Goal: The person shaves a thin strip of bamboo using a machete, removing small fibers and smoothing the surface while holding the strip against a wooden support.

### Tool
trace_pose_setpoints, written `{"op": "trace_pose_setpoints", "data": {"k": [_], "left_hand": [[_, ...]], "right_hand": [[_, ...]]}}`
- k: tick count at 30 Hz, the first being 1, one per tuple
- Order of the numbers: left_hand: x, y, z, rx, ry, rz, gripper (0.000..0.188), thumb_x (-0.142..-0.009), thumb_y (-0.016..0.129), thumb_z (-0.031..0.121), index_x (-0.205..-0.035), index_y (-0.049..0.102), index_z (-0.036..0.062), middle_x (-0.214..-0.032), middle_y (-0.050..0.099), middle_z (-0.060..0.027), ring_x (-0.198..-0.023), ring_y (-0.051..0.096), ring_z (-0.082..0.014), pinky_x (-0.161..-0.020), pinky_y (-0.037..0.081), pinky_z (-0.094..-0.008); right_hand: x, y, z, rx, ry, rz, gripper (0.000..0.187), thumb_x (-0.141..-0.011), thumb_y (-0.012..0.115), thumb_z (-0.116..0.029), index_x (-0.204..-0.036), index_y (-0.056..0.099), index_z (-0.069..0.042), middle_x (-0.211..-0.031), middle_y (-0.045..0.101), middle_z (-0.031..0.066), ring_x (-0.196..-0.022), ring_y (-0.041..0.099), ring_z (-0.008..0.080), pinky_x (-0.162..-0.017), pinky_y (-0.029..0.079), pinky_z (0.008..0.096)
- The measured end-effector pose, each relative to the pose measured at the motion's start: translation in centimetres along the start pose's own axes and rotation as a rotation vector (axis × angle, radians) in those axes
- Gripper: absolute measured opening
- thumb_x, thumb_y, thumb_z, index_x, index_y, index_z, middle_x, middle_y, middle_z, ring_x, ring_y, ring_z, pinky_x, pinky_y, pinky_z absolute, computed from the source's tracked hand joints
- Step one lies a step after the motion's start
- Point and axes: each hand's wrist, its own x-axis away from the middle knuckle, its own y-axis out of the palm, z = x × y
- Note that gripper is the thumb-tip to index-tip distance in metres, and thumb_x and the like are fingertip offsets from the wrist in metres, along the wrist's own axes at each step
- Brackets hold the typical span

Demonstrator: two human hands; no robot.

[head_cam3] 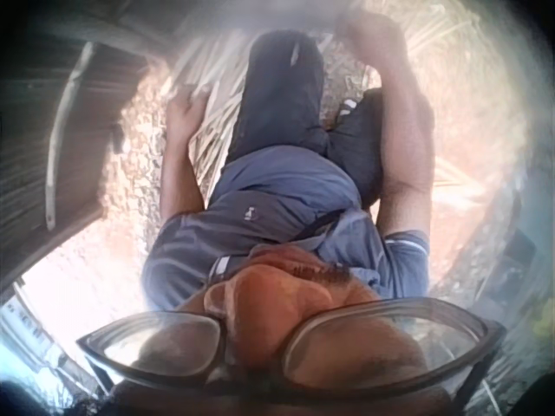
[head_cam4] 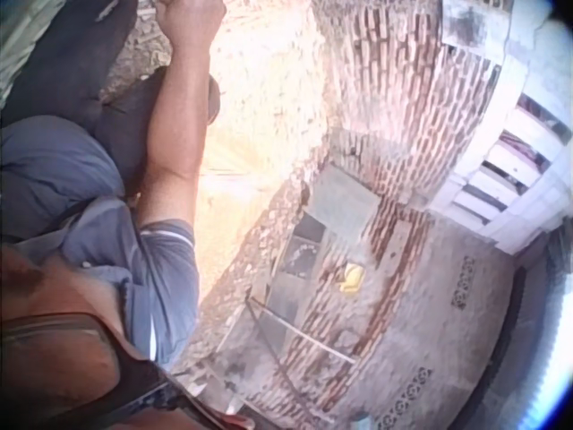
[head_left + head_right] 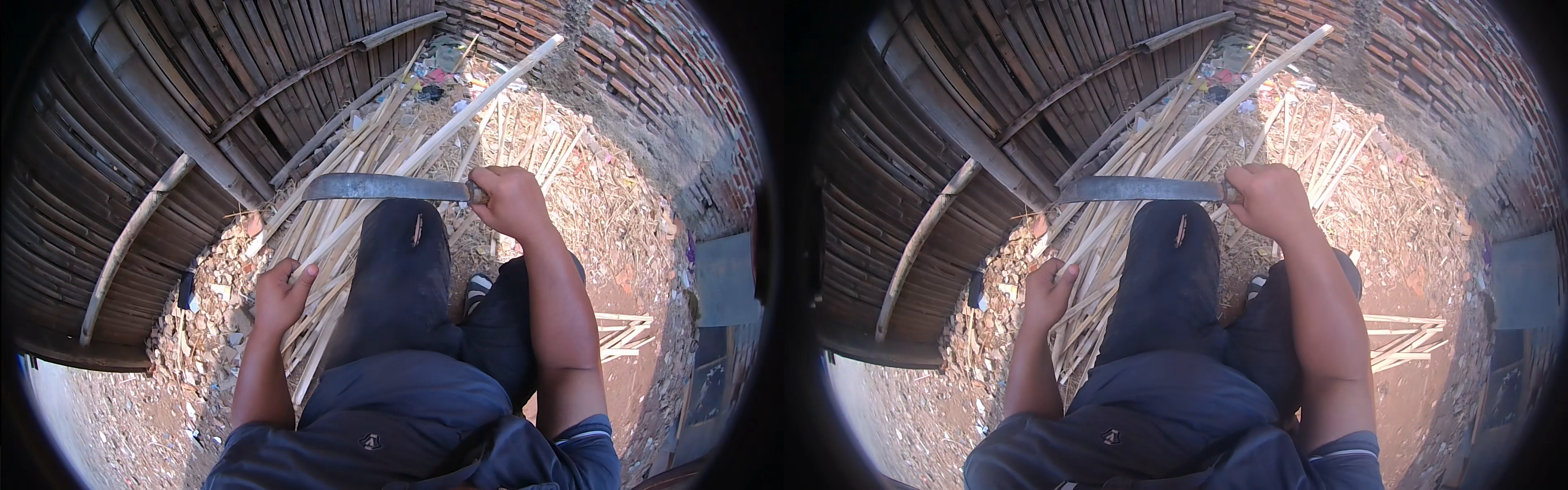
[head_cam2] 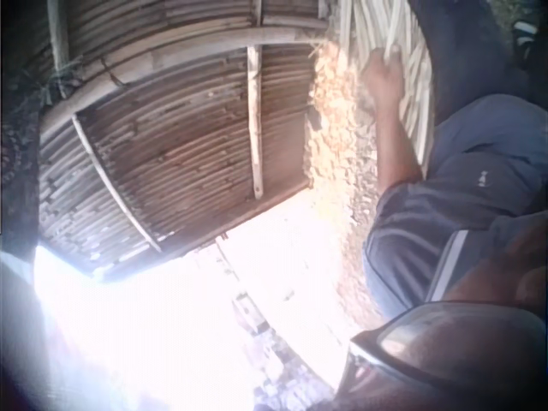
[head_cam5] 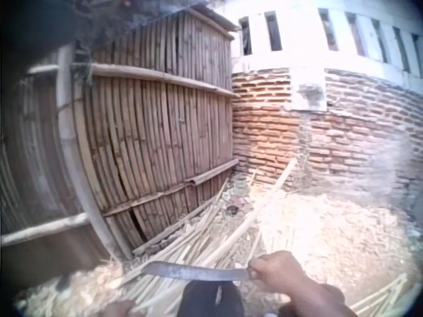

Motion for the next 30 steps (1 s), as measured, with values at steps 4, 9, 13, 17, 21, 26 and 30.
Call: {"op": "trace_pose_setpoints", "data": {"k": [4,9,13,17,21,26,30], "left_hand": [[0.3,-0.9,-0.2,-0.117,0.004,0.074,0.045,-0.095,0.077,0.046,-0.094,0.073,0.0011,-0.062,0.064,-0.0134,-0.055,0.061,-0.0248,-0.058,0.049,-0.0381],[0.0,-0.2,0.0,-0.117,0.008,0.089,0.044,-0.094,0.079,0.045,-0.093,0.073,0.0011,-0.062,0.064,-0.0129,-0.054,0.062,-0.0252,-0.057,0.049,-0.0382],[-0.7,0.1,0.9,-0.125,-0.013,0.082,0.044,-0.093,0.080,0.044,-0.092,0.072,0.0013,-0.061,0.063,-0.0115,-0.054,0.062,-0.0234,-0.057,0.049,-0.0375],[-1.2,-0.6,2.0,-0.105,0.020,0.057,0.047,-0.083,0.089,0.044,-0.094,0.072,0.0021,-0.061,0.063,-0.0085,-0.055,0.062,-0.0201,-0.057,0.049,-0.0363],[-3.6,0.0,5.8,-0.157,-0.037,-0.003,0.050,-0.076,0.096,0.032,-0.104,0.070,-0.0003,-0.079,0.073,-0.0080,-0.064,0.064,-0.0139,-0.063,0.052,-0.0327],[-5.2,1.4,9.0,-0.111,-0.015,-0.045,0.056,-0.074,0.097,0.032,-0.109,0.069,-0.0012,-0.073,0.067,-0.0045,-0.062,0.060,-0.0099,-0.060,0.049,-0.0290],[-5.8,2.0,10.4,-0.075,-0.020,-0.103,0.059,-0.075,0.097,0.031,-0.113,0.067,-0.0031,-0.074,0.064,-0.0033,-0.064,0.058,-0.0082,-0.058,0.048,-0.0280]], "right_hand": [[-0.2,0.0,5.0,-0.311,0.537,-0.006,0.037,-0.089,0.081,-0.033,-0.105,0.071,-0.002,-0.088,0.073,0.0208,-0.083,0.072,0.0398,-0.075,0.054,0.0452],[0.5,0.7,3.4,-0.251,0.290,0.101,0.030,-0.087,0.082,-0.027,-0.096,0.068,-0.002,-0.069,0.064,0.0174,-0.066,0.066,0.0361,-0.066,0.051,0.0430],[0.5,1.5,1.2,-0.116,0.038,-0.001,0.027,-0.086,0.081,-0.026,-0.097,0.069,-0.005,-0.074,0.066,0.0183,-0.079,0.069,0.0409,-0.068,0.052,0.0469],[0.1,0.5,4.5,-0.269,0.336,0.067,0.029,-0.089,0.082,-0.028,-0.094,0.068,-0.003,-0.066,0.060,0.0113,-0.064,0.060,0.0264,-0.062,0.046,0.0401],[-0.1,-1.3,4.4,-0.269,0.566,0.065,0.038,-0.090,0.081,-0.033,-0.112,0.073,-0.003,-0.084,0.073,0.0209,-0.079,0.072,0.0381,-0.073,0.055,0.0445],[0.9,-0.1,1.4,-0.221,0.202,0.006,0.030,-0.086,0.082,-0.026,-0.104,0.069,-0.007,-0.082,0.070,0.0165,-0.083,0.070,0.0404,-0.073,0.054,0.0477],[0.8,-0.4,2.7,-0.285,0.313,0.043,0.029,-0.087,0.083,-0.027,-0.104,0.072,-0.006,-0.081,0.070,0.0176,-0.078,0.071,0.0367,-0.071,0.054,0.0439]]}}
